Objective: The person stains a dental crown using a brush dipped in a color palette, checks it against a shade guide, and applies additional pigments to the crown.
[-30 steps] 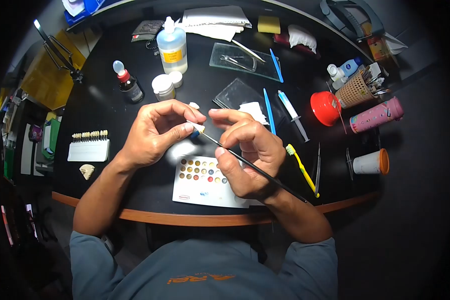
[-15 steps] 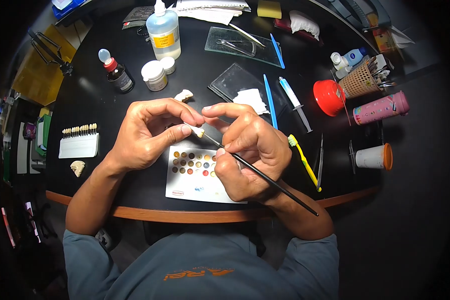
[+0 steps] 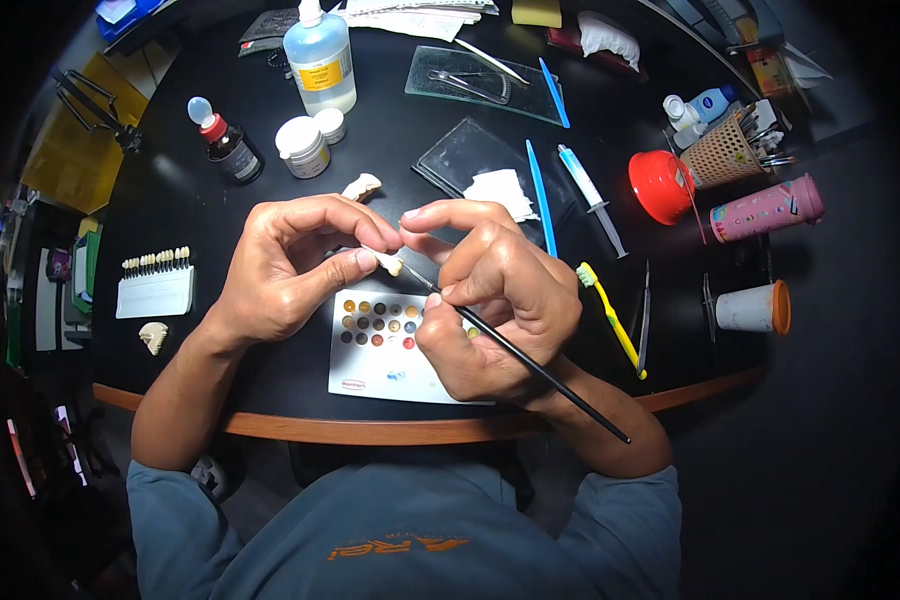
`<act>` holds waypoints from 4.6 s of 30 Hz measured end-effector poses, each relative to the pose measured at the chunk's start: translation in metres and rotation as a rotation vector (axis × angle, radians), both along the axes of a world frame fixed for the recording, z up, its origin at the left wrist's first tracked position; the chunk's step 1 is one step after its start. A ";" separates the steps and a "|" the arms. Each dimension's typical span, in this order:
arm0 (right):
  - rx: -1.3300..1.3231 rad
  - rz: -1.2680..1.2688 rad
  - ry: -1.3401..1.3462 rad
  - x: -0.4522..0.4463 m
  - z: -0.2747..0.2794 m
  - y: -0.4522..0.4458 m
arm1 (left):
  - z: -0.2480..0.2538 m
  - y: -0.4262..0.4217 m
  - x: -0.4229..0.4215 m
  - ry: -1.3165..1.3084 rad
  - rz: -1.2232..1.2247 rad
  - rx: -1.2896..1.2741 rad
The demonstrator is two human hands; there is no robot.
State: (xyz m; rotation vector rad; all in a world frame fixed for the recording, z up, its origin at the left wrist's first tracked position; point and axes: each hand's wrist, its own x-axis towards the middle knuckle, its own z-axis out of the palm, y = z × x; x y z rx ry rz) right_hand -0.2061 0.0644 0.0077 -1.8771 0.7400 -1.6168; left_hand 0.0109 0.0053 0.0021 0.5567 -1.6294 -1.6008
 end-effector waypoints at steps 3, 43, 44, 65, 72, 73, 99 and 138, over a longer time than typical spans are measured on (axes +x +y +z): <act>-0.002 -0.007 0.014 0.000 0.000 0.000 | 0.001 0.000 0.000 -0.008 0.004 -0.008; 0.003 -0.009 0.090 0.000 0.002 0.000 | -0.001 0.000 0.000 -0.060 0.041 -0.172; 0.008 -0.012 0.077 0.001 0.002 0.000 | -0.002 -0.001 0.000 -0.066 0.043 -0.190; -0.021 -0.009 0.135 0.000 0.002 -0.002 | -0.005 -0.002 0.002 -0.144 0.075 -0.296; -0.015 -0.019 0.131 0.000 0.001 -0.001 | -0.006 -0.003 0.002 -0.152 0.073 -0.351; -0.022 -0.012 0.146 0.000 0.002 -0.002 | -0.006 -0.004 0.003 -0.154 0.073 -0.351; -0.030 0.063 0.270 -0.004 0.006 0.000 | -0.004 -0.003 0.004 -0.198 0.084 -0.367; -0.034 0.034 0.091 -0.001 0.003 0.001 | -0.002 -0.003 0.004 0.010 -0.030 -0.005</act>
